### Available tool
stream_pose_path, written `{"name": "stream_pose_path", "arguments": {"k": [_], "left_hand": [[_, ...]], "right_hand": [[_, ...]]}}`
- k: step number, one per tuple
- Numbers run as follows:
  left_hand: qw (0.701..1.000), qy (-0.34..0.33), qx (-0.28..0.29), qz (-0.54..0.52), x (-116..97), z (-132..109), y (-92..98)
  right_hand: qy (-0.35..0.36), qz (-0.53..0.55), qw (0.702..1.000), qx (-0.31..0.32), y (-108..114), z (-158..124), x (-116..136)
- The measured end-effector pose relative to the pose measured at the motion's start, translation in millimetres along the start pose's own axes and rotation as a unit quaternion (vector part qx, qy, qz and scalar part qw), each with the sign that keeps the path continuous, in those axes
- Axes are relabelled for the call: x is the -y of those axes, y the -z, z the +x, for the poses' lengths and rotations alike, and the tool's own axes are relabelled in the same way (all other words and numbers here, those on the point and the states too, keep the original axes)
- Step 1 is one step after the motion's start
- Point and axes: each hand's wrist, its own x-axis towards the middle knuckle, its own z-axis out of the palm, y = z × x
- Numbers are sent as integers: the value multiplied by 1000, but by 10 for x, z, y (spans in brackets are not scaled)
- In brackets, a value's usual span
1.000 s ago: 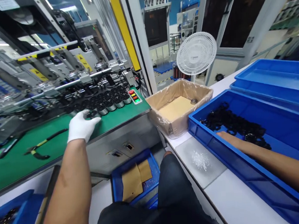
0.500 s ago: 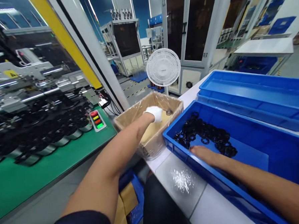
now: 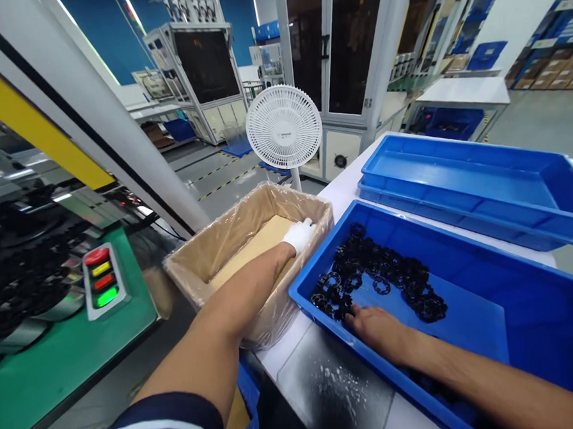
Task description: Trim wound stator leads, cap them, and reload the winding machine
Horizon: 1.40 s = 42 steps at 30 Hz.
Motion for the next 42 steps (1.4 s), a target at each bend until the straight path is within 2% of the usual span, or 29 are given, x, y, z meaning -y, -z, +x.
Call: {"name": "stream_pose_path", "arguments": {"k": [7, 9, 11, 13, 14, 15, 17, 19, 20, 22, 25, 27, 29, 31, 34, 42], "left_hand": [[998, 29, 14, -50, 144, -133, 77], [997, 32, -5, -67, 109, -180, 197], [995, 35, -39, -81, 55, -235, 416], [991, 32, -91, -96, -8, -348, 709], [986, 26, -123, -105, -44, -448, 857], [981, 18, -156, -114, -84, -587, 987], [968, -7, -213, -134, -174, -992, 1133], [950, -46, -250, -182, -263, -1531, 1069], [914, -79, -264, -298, -301, -1820, 961], [836, -121, -227, -485, -369, -2362, 650], [741, -130, -160, -639, -479, -2935, 194], [697, -134, -134, -691, -549, -3134, 18], [671, -140, -110, -719, -598, -3237, -56], [663, -148, -86, -729, -630, -3300, -75], [678, -160, -80, -713, -692, -3373, -87], [709, -117, -192, -668, -907, -3440, -166]], "right_hand": [[-17, -32, 999, 22, 93, -59, 12], [-27, -43, 999, 14, 176, -93, -18], [-48, -56, 997, -5, 281, -130, -66], [-56, -51, 993, -93, 383, -169, -111], [-43, -38, 983, -175, 426, -191, -123], [-15, -17, 962, -272, 462, -217, -121], [74, 34, 886, -457, 514, -290, -60], [168, 77, 814, -551, 546, -398, 79], [206, 97, 790, -569, 555, -465, 171], [258, 131, 763, -578, 558, -613, 367], [292, 156, 745, -579, 529, -815, 603], [306, 154, 744, -574, 501, -900, 687], [324, 143, 747, -563, 475, -942, 726], [341, 127, 747, -556, 454, -957, 744], [355, 113, 745, -553, 429, -968, 765], [391, 78, 729, -556, 397, -968, 791]]}}
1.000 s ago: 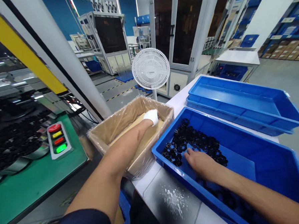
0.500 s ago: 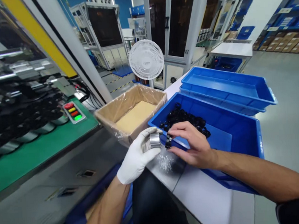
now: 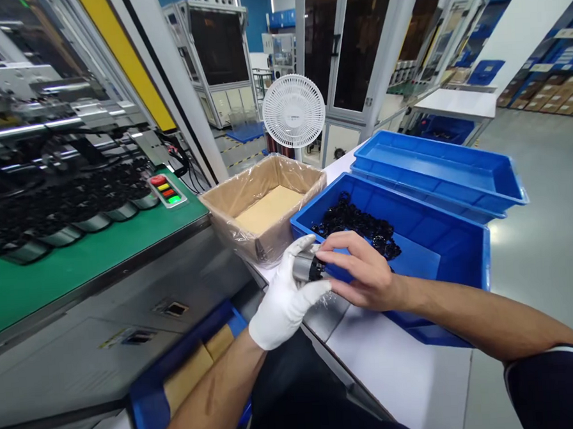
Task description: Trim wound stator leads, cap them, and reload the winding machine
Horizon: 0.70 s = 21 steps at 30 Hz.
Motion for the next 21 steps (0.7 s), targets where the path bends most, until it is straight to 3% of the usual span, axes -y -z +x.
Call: {"name": "stream_pose_path", "arguments": {"k": [6, 10, 15, 21], "left_hand": [[999, -25, -26, 1, 60, -16, 13], [998, -34, -35, 43, 31, 7, 30], [997, -49, -13, 51, -24, 8, 33], [998, -40, -10, 49, 57, -33, 41]], "right_hand": [[37, -68, 997, -13, 19, -8, -31], [56, -59, 997, 13, 22, -8, -52], [77, -84, 993, 9, 17, -18, -54], [63, -108, 992, 4, 25, -33, -30]]}}
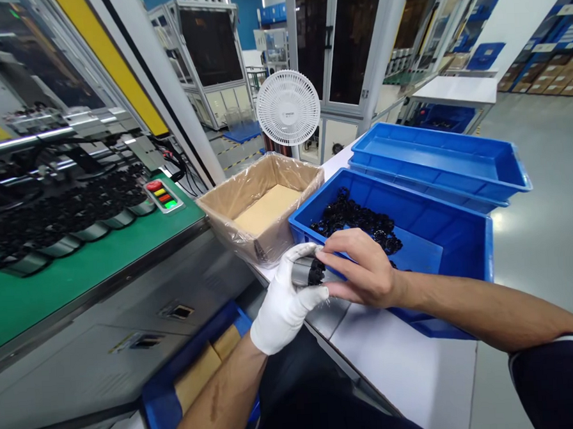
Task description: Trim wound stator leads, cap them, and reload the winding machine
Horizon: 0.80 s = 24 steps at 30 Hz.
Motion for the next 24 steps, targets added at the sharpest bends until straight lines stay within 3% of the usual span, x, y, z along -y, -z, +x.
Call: {"name": "stream_pose_path", "arguments": {"k": [9, 21, 24], "left_hand": [[1000, -2, 11, 15, 66, -14, 34], [999, -19, 21, 43, 245, -119, 29], [999, 3, 19, 46, 268, -101, 51]], "right_hand": [[24, -45, 999, 11, 4, 30, 22], [3, -30, 998, 46, -66, 8, 79], [-3, 1, 998, 57, -88, 1, -56]]}}
